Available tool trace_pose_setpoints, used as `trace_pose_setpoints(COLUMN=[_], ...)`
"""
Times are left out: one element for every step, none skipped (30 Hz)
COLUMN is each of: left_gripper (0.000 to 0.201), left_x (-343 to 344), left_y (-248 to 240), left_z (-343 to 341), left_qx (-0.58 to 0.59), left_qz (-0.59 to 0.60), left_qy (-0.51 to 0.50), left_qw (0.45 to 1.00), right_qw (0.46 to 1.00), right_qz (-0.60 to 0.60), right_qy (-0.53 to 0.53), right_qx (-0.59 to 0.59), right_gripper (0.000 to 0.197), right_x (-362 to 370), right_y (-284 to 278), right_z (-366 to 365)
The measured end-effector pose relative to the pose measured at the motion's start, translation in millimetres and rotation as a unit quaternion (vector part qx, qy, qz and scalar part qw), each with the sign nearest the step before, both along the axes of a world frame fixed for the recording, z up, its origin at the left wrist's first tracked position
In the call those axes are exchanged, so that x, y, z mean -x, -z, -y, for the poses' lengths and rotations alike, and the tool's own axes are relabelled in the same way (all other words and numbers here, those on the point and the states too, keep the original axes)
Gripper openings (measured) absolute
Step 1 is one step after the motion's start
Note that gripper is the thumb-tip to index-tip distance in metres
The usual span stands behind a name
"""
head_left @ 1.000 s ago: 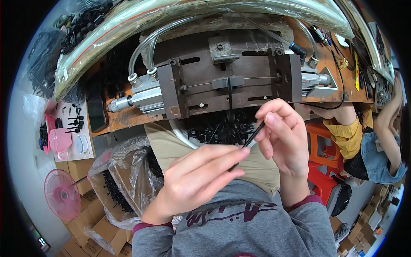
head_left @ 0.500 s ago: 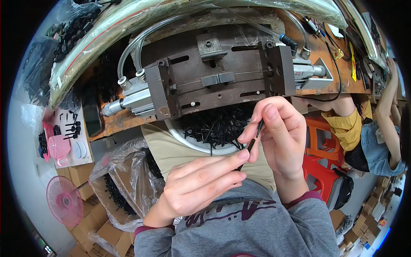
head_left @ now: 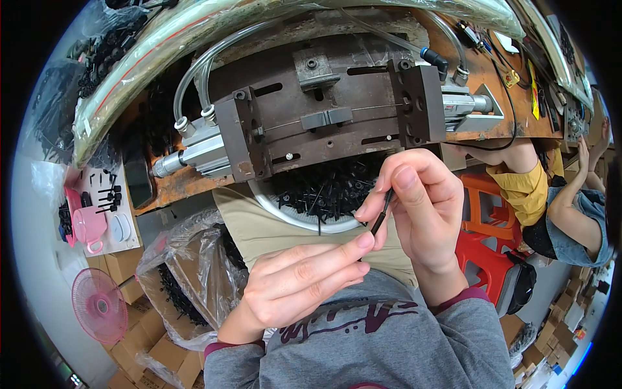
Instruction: Assembling small black plastic components using a manual press jig.
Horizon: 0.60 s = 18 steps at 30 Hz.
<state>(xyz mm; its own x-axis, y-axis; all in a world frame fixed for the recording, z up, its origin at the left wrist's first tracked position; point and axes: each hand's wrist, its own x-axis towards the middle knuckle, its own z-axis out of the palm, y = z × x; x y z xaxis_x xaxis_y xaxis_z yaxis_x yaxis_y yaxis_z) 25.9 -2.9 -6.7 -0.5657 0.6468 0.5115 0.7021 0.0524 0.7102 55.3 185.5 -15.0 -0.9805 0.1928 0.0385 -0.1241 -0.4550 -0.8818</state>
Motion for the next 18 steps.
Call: trace_pose_setpoints(left_gripper=[0.032,0.031,0.031,0.031,0.031,0.031,0.031,0.031,0.032,0.032,0.032,0.032,0.032,0.032,0.032,0.032,0.032,0.032], left_x=[-0.3,-0.6,-0.8,-0.7,-0.6,-0.5,-0.3,0.1,0.6,0.9,1.1,1.0,0.8,0.6,0.9,1.3,1.6,1.7], left_y=[-0.2,-0.4,-0.6,-1.1,-1.9,-2.3,-1.7,-0.5,0.3,0.3,0.1,0.0,0.5,1.5,2.0,1.9,1.4,1.3], left_z=[0.1,0.1,0.2,0.3,0.4,0.4,0.2,0.0,0.0,0.0,0.0,0.3,0.7,1.0,0.8,0.6,0.4,0.5], left_qx=[0.002,0.004,0.006,0.007,0.009,0.009,0.006,0.002,-0.002,-0.002,-0.002,-0.002,-0.006,-0.009,-0.013,-0.011,-0.009,-0.007], left_qz=[0.001,0.002,0.002,0.004,0.006,0.007,0.007,0.007,0.006,0.010,0.013,0.017,0.019,0.021,0.023,0.022,0.021,0.019], left_qy=[-0.001,-0.003,-0.004,-0.005,-0.005,-0.004,-0.003,-0.002,-0.001,0.000,0.001,0.002,0.002,0.002,0.003,0.005,0.006,0.007], left_qw=[1.000,1.000,1.000,1.000,1.000,1.000,1.000,1.000,1.000,1.000,1.000,1.000,1.000,1.000,1.000,1.000,1.000,1.000], right_qw=[1.000,1.000,0.999,0.999,0.997,0.995,0.997,0.998,0.999,0.999,0.999,0.999,0.999,0.999,0.999,0.999,0.999,0.999], right_qz=[-0.006,-0.016,-0.021,-0.026,-0.027,-0.028,-0.032,-0.036,-0.037,-0.038,-0.037,-0.035,-0.033,-0.032,-0.030,-0.027,-0.025,-0.022], right_qy=[0.001,0.003,0.002,0.002,-0.002,-0.004,-0.005,-0.006,-0.008,-0.009,-0.010,-0.012,-0.014,-0.016,-0.017,-0.019,-0.020,-0.023], right_qx=[-0.003,-0.010,-0.028,-0.045,-0.073,-0.101,-0.077,-0.052,-0.039,-0.026,-0.024,-0.022,-0.020,-0.017,-0.014,-0.015,-0.015,-0.016], right_gripper=[0.018,0.018,0.019,0.021,0.025,0.029,0.024,0.019,0.017,0.015,0.015,0.015,0.015,0.015,0.015,0.015,0.015,0.015], right_x=[-0.5,-1.3,-1.8,-2.2,-2.3,-2.8,-3.4,-3.9,-3.8,-4.0,-4.0,-4.2,-4.3,-4.5,-4.6,-4.7,-4.9,-4.8], right_y=[0.3,0.5,0.2,0.0,-1.6,-2.7,-2.1,-0.9,-0.4,0.1,0.2,0.4,0.6,0.7,0.8,0.6,0.3,0.3], right_z=[0.3,0.4,0.2,0.1,-0.3,-0.5,0.2,1.4,1.7,2.0,1.7,1.7,1.8,1.9,1.6,1.3,1.0,1.0])
